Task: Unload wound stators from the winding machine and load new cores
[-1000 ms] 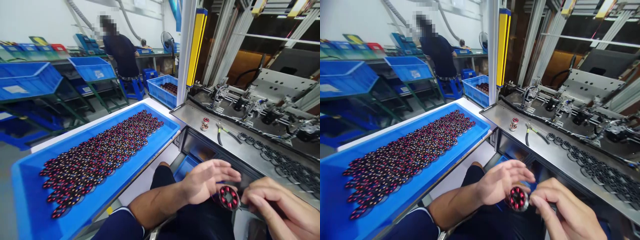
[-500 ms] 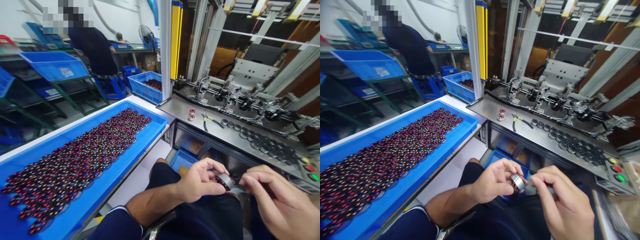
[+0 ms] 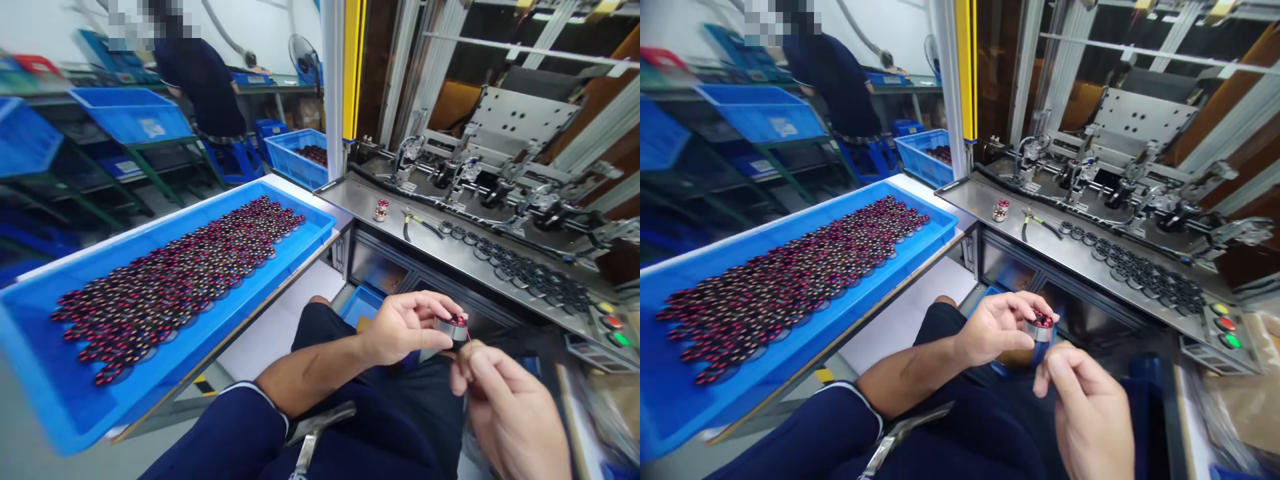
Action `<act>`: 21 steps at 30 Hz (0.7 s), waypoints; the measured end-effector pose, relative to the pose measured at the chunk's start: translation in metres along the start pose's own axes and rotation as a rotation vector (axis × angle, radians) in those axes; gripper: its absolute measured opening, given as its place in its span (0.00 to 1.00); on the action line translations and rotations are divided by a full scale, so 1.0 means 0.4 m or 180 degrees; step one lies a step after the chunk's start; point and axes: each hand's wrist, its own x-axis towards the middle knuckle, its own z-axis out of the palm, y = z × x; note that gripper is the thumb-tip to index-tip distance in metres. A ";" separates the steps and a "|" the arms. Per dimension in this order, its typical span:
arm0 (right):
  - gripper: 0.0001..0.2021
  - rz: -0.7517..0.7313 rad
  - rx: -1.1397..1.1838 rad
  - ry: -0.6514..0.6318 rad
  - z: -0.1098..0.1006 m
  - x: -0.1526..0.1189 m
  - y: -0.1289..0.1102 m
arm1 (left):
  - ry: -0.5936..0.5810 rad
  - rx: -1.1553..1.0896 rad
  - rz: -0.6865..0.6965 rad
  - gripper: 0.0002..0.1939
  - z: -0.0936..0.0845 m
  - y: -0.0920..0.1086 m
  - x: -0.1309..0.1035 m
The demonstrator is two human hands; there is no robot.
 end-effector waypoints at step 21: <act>0.13 -0.1084 0.0332 -0.0135 0.022 0.094 0.138 | -0.0157 0.2920 0.0970 0.38 -0.063 0.114 0.018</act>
